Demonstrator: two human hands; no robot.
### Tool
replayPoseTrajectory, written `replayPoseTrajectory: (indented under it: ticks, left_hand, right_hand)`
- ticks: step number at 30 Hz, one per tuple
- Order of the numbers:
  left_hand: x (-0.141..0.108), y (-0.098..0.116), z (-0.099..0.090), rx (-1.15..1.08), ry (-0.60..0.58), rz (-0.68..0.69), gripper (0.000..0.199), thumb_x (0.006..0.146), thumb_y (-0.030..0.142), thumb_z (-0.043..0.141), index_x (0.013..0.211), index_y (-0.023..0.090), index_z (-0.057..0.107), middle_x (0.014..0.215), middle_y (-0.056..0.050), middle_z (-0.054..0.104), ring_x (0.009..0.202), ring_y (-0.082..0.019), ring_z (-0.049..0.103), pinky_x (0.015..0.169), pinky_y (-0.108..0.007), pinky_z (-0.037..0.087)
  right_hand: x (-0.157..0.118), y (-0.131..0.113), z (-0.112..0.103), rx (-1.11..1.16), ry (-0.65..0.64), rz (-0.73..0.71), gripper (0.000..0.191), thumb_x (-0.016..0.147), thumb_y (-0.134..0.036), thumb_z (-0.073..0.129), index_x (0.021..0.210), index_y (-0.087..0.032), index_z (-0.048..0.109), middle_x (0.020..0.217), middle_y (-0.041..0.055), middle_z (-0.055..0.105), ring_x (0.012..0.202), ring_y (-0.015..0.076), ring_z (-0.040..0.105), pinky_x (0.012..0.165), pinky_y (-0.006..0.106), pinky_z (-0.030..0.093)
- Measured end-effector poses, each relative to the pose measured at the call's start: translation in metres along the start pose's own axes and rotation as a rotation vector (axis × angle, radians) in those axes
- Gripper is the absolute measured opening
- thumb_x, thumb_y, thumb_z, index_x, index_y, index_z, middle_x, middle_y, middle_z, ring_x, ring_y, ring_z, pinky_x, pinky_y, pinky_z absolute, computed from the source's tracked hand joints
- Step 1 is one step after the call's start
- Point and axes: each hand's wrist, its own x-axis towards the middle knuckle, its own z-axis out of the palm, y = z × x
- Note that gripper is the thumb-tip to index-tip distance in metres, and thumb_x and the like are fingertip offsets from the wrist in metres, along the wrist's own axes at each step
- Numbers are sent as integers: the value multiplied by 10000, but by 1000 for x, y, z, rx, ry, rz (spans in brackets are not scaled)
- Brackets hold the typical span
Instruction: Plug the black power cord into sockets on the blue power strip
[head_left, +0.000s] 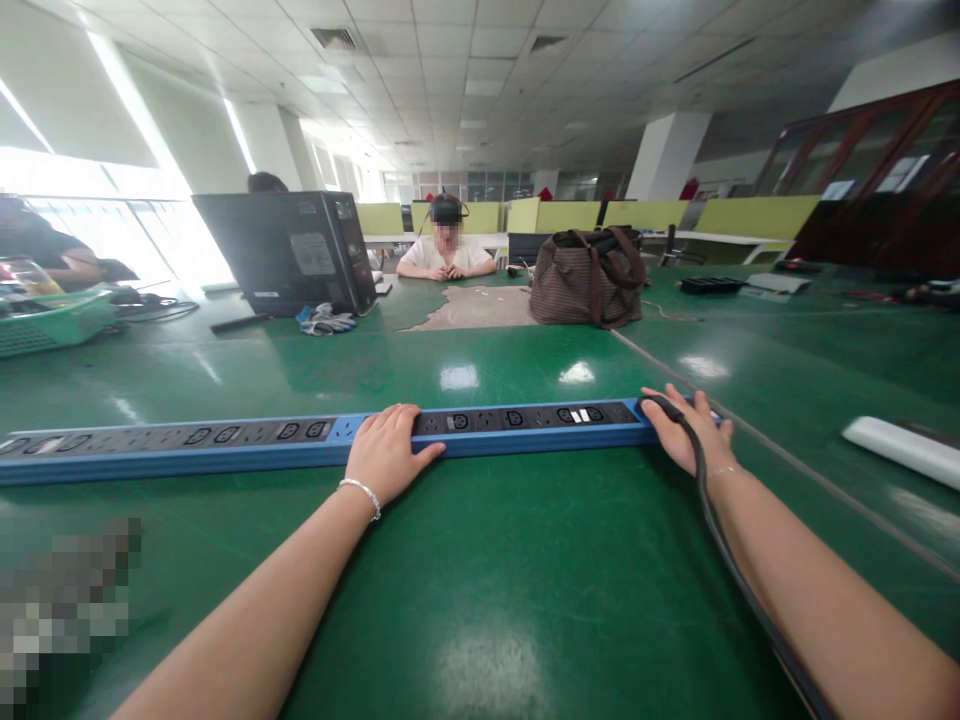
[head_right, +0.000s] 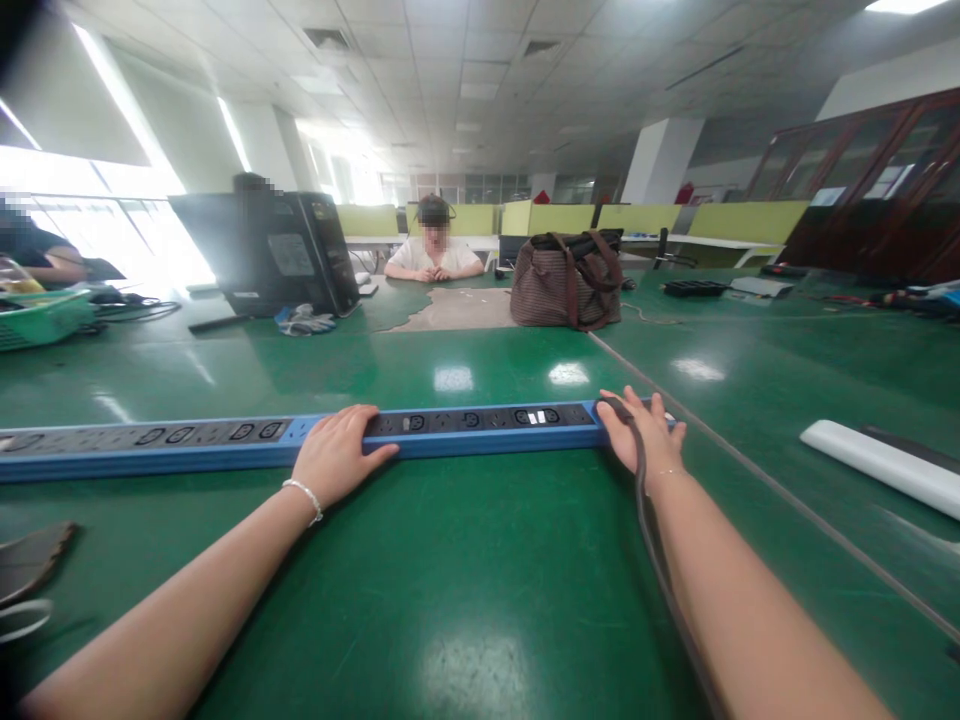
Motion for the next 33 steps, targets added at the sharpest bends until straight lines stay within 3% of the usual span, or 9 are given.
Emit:
replayPoseTrajectory:
  ticks: [6, 11, 15, 17, 21, 26, 29, 33]
  left_hand:
    - [0, 0, 0, -12, -6, -3, 535, 791, 541, 509, 1172, 165, 502, 1200, -135, 597, 1164, -281, 511, 974, -438, 379]
    - [1, -1, 1, 14, 2, 9, 543, 792, 553, 506, 1159, 152, 502, 1191, -133, 600, 1146, -273, 524, 981, -422, 376]
    - [1, -1, 1, 29, -3, 6, 536, 795, 556, 499, 1150, 153, 505, 1183, -129, 607, 1133, -270, 533, 978, -417, 379]
    - [1, -1, 1, 26, -5, 2, 537, 793, 555, 502, 1152, 156, 506, 1180, -128, 609, 1136, -271, 532, 977, -416, 379]
    - [1, -1, 1, 11, -14, -10, 535, 789, 555, 502, 1162, 172, 507, 1193, -127, 607, 1150, -273, 524, 975, -428, 378]
    - [1, -1, 1, 4, -14, -9, 535, 792, 555, 496, 1163, 170, 508, 1197, -134, 604, 1156, -275, 519, 978, -430, 375]
    - [1, -2, 1, -2, -14, -10, 531, 787, 556, 500, 1161, 180, 513, 1187, -135, 607, 1156, -277, 519, 970, -435, 382]
    - [2, -2, 2, 11, -8, -4, 537, 788, 568, 489, 1159, 180, 514, 1188, -137, 607, 1147, -276, 526, 967, -435, 386]
  right_hand:
    - [-5, -2, 7, -18, 84, -12, 438, 881, -495, 374, 1225, -321, 581, 1363, 35, 502, 1345, 344, 279, 1034, 692, 120]
    - [-9, -5, 13, 19, 217, -136, 474, 881, -442, 337, 1124, -180, 648, 1157, 113, 645, 1182, 265, 508, 1060, 504, 274]
    - [-7, -6, 11, 122, 228, -141, 450, 839, -446, 377, 1028, -181, 687, 1058, 107, 687, 1072, 254, 577, 1054, 484, 280]
    - [-7, -8, 7, 190, 246, -94, 435, 819, -452, 402, 996, -190, 700, 1004, 94, 705, 1035, 252, 592, 1055, 471, 278]
    - [-6, -10, -4, 473, 364, 184, 530, 840, -498, 344, 921, -140, 726, 860, 112, 721, 929, 261, 632, 898, 386, 444]
    - [-4, 1, -10, 705, 484, 320, 595, 859, -498, 315, 1007, -68, 699, 926, 148, 711, 831, 246, 659, 750, 341, 510]
    - [-4, 4, -6, 676, 516, 303, 537, 843, -476, 365, 976, -86, 710, 888, 127, 717, 842, 248, 660, 781, 352, 506]
    - [-5, -4, 1, 632, 466, 115, 423, 812, -444, 439, 968, -157, 708, 948, 77, 718, 926, 226, 647, 859, 342, 484]
